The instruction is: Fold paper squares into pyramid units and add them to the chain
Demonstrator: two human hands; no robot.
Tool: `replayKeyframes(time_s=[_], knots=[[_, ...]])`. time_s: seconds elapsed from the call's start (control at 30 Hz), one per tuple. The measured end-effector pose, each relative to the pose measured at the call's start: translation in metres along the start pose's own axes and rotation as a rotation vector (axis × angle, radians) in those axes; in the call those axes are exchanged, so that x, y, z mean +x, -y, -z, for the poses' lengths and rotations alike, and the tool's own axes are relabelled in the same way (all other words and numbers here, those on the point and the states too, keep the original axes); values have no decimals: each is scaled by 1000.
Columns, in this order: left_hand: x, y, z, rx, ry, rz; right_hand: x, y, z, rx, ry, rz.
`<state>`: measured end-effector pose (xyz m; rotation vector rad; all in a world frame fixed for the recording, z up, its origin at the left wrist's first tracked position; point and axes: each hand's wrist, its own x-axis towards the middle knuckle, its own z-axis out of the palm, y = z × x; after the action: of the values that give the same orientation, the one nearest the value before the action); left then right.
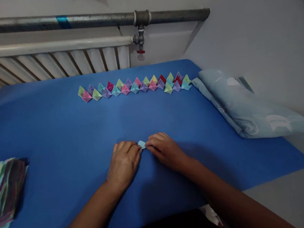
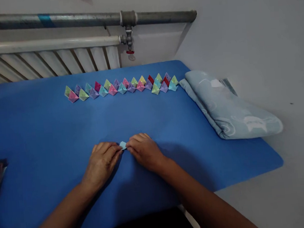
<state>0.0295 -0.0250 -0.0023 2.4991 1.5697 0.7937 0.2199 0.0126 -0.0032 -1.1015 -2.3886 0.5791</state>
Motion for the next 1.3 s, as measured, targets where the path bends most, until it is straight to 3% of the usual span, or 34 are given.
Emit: replayKeyframes(time_s=[0.53, 0.83, 1.07, 1.3], knots=[[19, -11, 11, 30, 244, 299, 17, 6, 7, 35, 44, -162], [35, 4, 21, -162, 426, 394, 24, 9, 8, 65, 25, -231], [34, 8, 16, -187, 353, 361, 26, 9, 10, 87, 27, -265], [33, 5, 12, -147, 283, 345, 19, 3, 7, 122, 14, -170]])
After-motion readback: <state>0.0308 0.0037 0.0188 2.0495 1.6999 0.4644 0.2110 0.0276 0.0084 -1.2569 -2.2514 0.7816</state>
